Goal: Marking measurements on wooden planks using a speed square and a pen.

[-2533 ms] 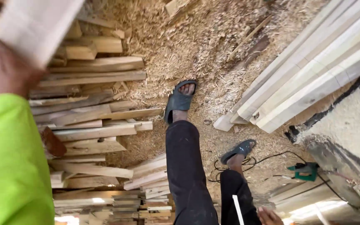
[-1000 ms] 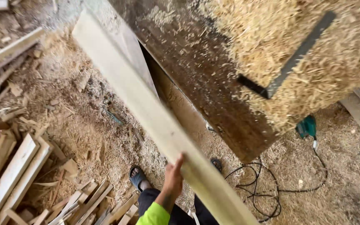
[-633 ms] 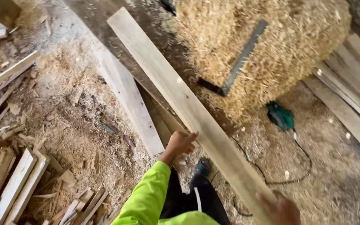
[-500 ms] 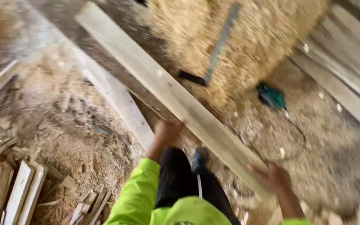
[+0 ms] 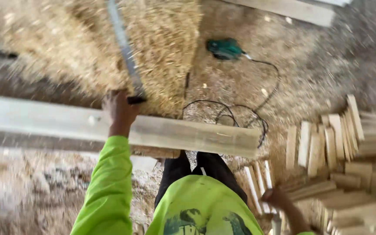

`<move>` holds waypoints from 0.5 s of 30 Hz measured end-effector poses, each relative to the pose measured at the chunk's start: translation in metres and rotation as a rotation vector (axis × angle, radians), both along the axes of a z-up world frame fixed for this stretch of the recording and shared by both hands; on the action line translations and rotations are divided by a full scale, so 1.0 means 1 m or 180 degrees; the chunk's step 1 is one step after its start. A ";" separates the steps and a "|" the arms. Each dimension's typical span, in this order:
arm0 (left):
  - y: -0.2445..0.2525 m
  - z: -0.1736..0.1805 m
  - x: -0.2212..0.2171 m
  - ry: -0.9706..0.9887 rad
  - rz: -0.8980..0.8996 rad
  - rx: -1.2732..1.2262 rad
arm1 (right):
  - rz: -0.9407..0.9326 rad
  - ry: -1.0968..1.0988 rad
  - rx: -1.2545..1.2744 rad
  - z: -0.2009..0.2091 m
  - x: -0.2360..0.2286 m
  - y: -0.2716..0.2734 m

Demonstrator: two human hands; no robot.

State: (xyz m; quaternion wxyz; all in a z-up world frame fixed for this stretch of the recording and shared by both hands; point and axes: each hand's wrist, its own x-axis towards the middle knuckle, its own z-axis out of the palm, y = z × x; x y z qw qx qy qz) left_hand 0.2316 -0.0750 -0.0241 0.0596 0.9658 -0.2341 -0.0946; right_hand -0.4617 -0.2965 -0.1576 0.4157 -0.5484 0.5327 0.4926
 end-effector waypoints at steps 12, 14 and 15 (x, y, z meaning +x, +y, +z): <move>0.010 0.040 0.007 -0.0613 -0.0984 -0.1814 | -0.1130 -0.0415 -0.1283 -0.059 0.026 0.306; -0.001 0.071 0.006 -0.0935 -0.0760 -0.2138 | -0.1416 -0.0254 -0.1403 -0.062 0.024 0.327; -0.006 0.086 0.002 -0.1262 -0.0449 -0.2449 | -0.1557 -0.0162 -0.1459 -0.062 0.020 0.339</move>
